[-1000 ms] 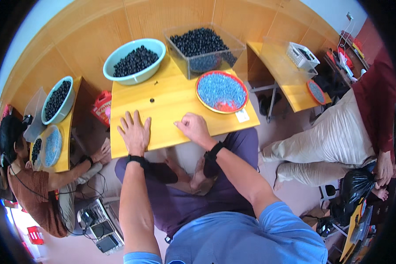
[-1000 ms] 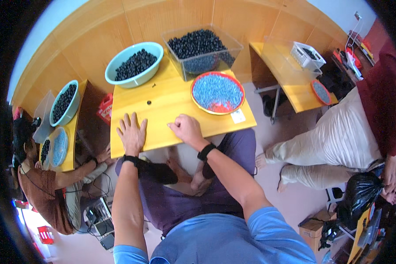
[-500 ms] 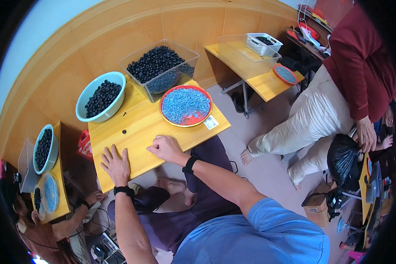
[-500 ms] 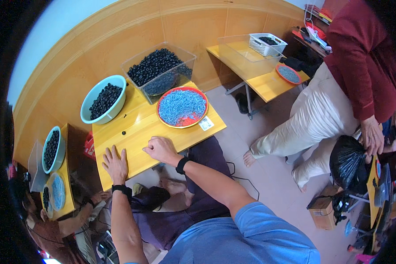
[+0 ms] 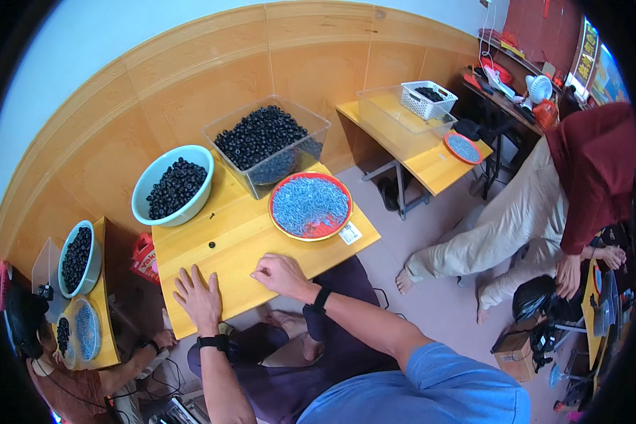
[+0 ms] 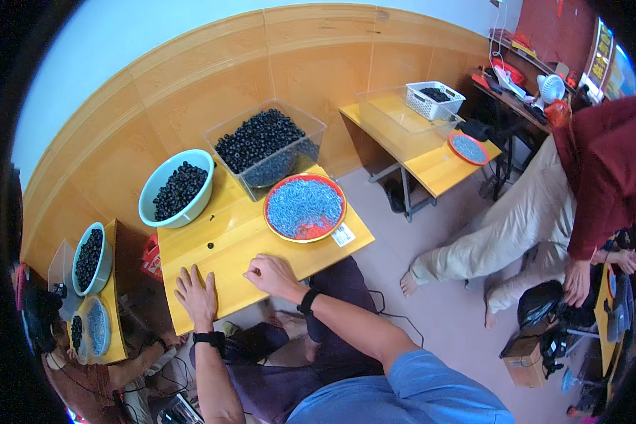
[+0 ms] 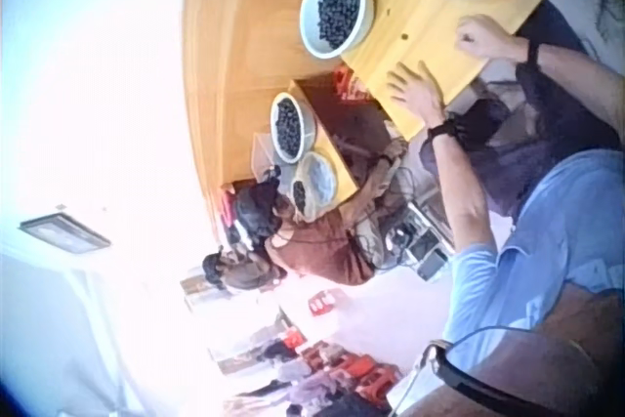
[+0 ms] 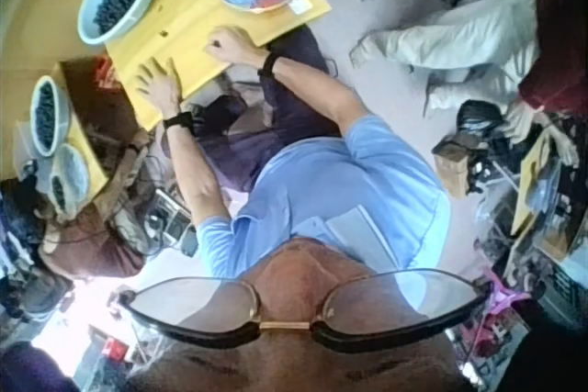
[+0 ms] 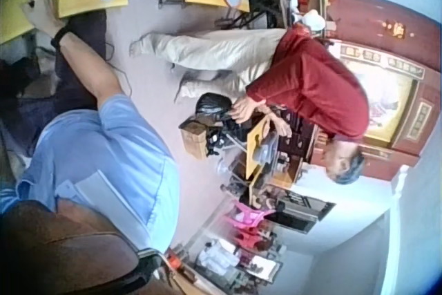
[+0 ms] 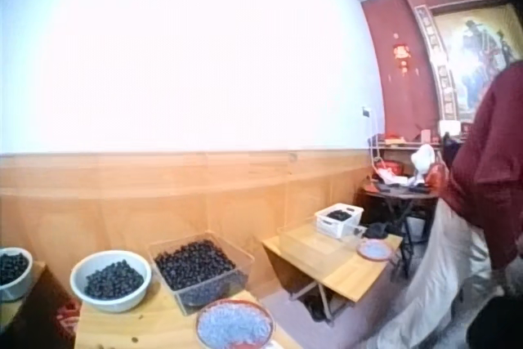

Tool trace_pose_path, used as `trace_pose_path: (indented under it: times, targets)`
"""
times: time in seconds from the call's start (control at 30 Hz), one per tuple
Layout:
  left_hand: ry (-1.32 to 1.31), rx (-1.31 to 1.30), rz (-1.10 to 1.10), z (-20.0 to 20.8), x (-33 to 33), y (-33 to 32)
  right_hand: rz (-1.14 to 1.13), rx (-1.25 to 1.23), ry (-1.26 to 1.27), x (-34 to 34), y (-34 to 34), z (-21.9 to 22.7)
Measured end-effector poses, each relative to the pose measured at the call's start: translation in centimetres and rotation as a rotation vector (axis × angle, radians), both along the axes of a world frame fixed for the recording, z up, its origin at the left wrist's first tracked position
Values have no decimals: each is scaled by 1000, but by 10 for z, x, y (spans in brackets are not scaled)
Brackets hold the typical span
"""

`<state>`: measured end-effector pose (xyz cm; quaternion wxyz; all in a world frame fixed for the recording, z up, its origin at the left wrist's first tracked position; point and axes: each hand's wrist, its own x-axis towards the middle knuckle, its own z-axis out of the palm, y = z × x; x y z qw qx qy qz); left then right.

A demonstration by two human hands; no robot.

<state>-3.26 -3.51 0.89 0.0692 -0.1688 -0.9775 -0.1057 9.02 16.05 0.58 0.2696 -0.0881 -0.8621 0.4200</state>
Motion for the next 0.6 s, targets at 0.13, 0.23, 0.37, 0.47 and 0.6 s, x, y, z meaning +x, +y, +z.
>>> trace_pose_path:
  times: [0.13, 0.23, 0.37, 0.47, 0.6]
  targets:
    - [24, 28, -12, -5, 1, 0, 19, 33, -9, 2, 0, -5]
    - [23, 34, -22, -9, 1, -1, 117, -143, -58, 5, 10, 11]
    - [26, 57, -18, -8, 3, -3, 74, 73, -3, -5, 50, 55]
    - [12, 76, -21, -4, 4, -4, -79, 363, 93, -29, 92, 104]
    - [4, 78, -28, -3, 5, -4, -181, 538, 116, -68, 125, 138]
